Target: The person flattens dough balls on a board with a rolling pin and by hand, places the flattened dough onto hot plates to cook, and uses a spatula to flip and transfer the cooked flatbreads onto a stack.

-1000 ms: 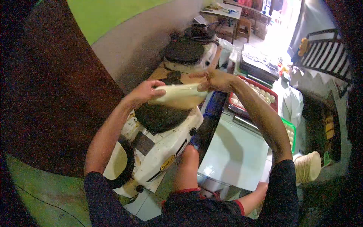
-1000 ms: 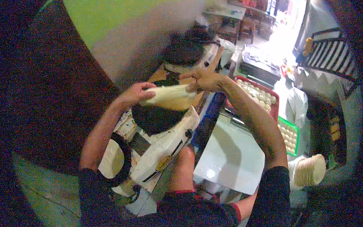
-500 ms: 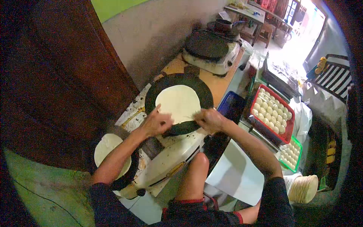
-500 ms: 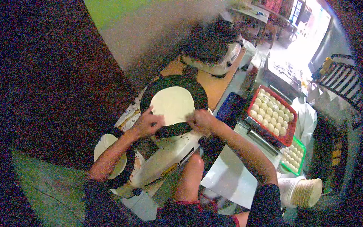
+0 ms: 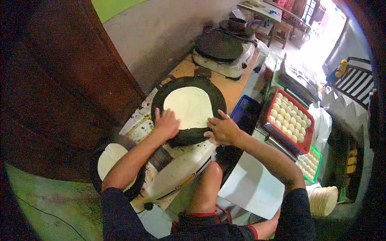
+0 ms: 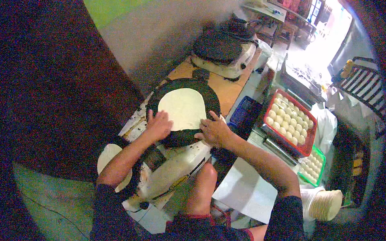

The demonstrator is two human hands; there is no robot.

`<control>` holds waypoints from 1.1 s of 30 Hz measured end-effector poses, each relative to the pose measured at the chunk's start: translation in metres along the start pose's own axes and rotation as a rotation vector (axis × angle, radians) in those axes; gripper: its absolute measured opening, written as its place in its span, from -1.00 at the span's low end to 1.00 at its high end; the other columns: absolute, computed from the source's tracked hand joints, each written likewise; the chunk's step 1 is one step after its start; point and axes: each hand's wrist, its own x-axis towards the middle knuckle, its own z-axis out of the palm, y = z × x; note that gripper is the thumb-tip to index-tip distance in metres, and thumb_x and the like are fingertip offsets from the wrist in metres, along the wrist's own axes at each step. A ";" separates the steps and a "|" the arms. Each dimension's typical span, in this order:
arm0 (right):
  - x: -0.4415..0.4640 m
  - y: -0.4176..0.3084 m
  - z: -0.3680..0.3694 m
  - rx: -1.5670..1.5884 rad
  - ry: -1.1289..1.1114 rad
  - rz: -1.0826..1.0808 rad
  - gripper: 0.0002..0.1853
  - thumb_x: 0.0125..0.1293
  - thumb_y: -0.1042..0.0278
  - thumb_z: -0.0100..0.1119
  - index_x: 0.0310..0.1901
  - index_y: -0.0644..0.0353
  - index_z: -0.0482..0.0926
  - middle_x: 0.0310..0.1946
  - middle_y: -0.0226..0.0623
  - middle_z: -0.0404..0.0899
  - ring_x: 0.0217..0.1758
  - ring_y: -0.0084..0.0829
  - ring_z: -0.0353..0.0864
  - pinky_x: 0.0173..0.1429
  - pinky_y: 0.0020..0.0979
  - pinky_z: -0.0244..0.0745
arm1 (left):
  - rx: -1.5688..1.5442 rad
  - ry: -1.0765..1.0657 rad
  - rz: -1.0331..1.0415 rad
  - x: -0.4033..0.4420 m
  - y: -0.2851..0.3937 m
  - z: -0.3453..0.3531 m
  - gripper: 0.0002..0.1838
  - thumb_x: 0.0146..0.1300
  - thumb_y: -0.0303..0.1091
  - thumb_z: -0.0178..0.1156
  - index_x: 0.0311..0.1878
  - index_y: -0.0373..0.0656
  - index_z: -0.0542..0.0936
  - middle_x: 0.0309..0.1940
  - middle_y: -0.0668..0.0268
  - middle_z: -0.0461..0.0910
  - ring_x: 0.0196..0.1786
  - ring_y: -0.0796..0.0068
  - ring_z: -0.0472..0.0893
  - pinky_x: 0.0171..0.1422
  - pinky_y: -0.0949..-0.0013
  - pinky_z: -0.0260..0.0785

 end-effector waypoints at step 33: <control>-0.421 0.237 0.080 0.810 0.293 1.488 -0.50 0.11 0.00 0.37 -0.19 0.39 0.74 -0.24 0.02 0.76 -0.19 -0.22 0.74 -0.01 -0.22 0.62 | -0.901 -0.243 -0.318 -0.019 0.292 0.078 -0.32 0.38 0.08 0.11 0.29 -0.36 0.44 0.10 -0.08 0.55 -0.02 0.11 0.60 0.20 0.13 0.38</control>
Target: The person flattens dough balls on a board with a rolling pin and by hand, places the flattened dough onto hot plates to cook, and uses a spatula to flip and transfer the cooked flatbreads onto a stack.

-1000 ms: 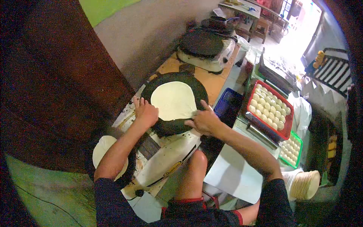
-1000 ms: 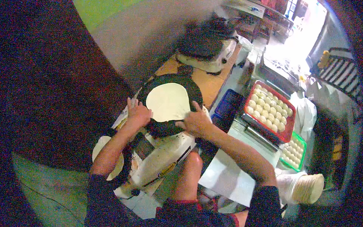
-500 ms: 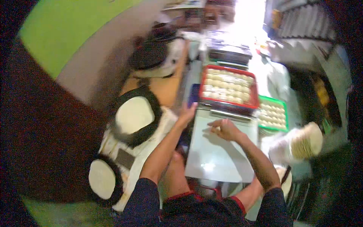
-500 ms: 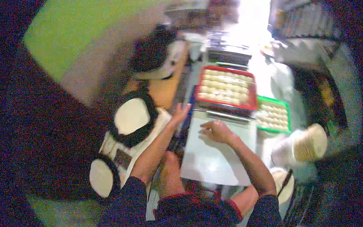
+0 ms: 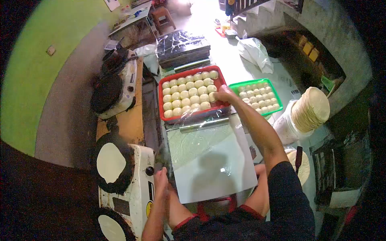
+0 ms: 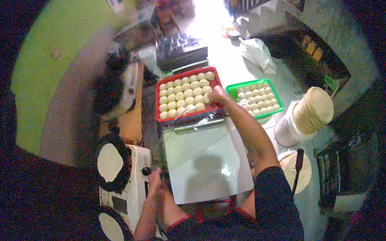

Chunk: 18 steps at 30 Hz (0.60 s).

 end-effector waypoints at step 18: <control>-0.198 0.032 0.115 0.278 -0.450 -0.588 -0.59 0.09 0.28 0.51 -0.02 0.19 0.71 -0.15 -0.20 0.75 -0.06 -0.29 0.71 0.11 -0.24 0.58 | 0.363 0.318 0.798 0.070 0.082 0.067 -0.84 0.31 -0.35 0.22 -0.20 -0.26 0.62 0.48 -0.07 0.18 0.60 -0.21 0.02 0.52 -0.55 -0.18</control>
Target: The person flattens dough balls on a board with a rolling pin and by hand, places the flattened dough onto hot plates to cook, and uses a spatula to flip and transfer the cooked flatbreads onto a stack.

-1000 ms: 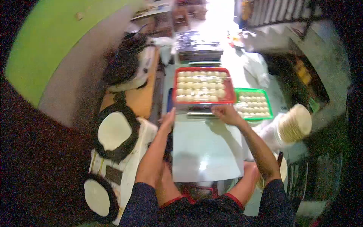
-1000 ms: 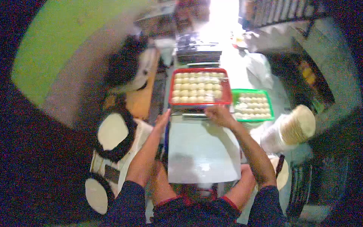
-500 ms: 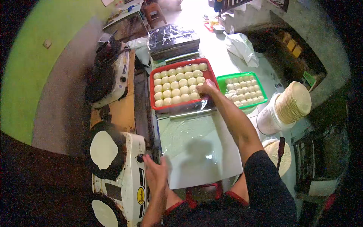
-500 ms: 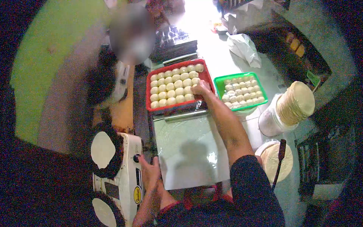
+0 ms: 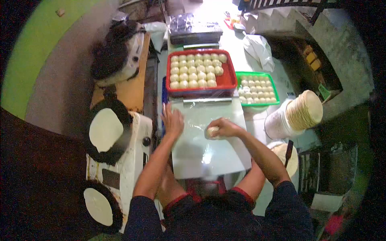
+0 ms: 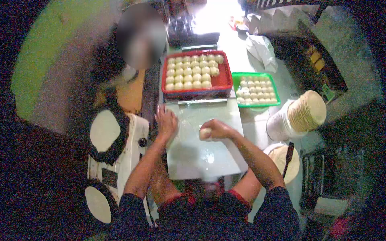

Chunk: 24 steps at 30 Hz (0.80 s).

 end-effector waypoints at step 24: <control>0.007 0.015 0.112 -0.837 0.376 0.125 -0.01 0.41 -0.44 -0.17 0.61 0.17 -0.06 0.65 -0.04 -0.21 0.73 -0.14 -0.30 0.65 0.21 -0.46 | -0.112 0.076 0.364 -0.051 0.113 -0.122 -0.79 0.24 -0.35 0.32 -0.14 -0.23 0.57 0.48 -0.12 0.19 0.58 -0.25 0.05 0.52 -0.38 -0.06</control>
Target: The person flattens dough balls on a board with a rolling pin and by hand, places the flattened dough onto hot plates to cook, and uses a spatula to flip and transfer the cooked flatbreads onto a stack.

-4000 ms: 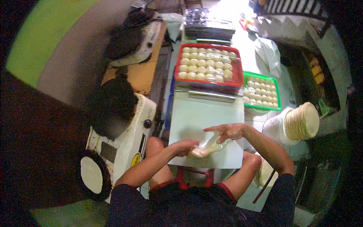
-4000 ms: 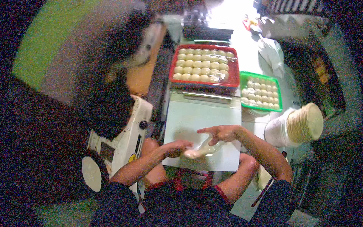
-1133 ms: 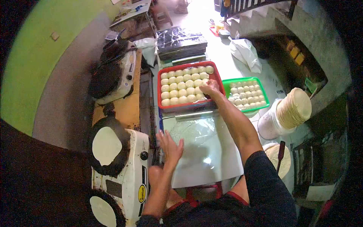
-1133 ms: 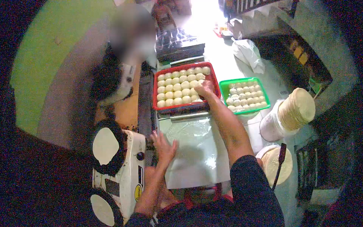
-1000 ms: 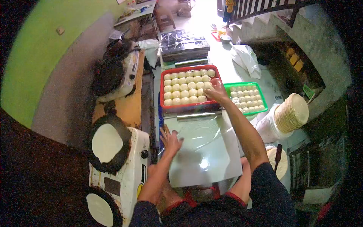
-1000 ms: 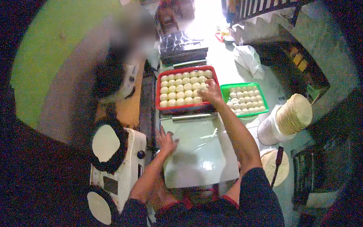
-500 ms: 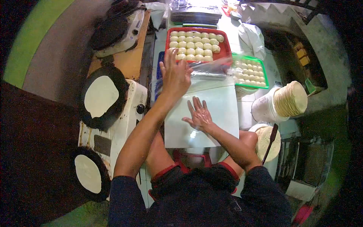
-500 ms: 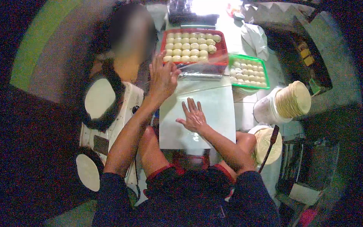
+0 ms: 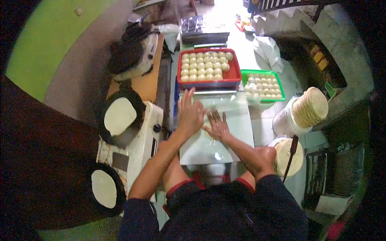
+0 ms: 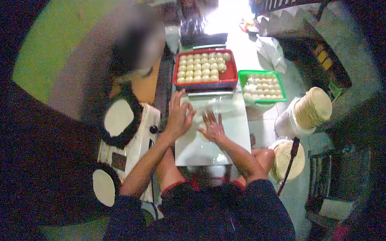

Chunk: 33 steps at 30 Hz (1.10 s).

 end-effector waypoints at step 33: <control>-0.055 -0.035 -0.007 -0.093 0.293 -0.141 -0.35 0.32 0.13 0.22 0.45 -0.35 0.31 0.10 -0.18 0.50 0.22 -0.14 0.45 0.35 0.10 0.22 | -0.142 -0.410 -0.131 -0.225 0.010 0.123 -0.78 -0.10 -0.60 0.22 -0.29 -0.23 0.54 -0.23 0.03 0.56 -0.08 -0.04 0.57 0.06 0.00 0.43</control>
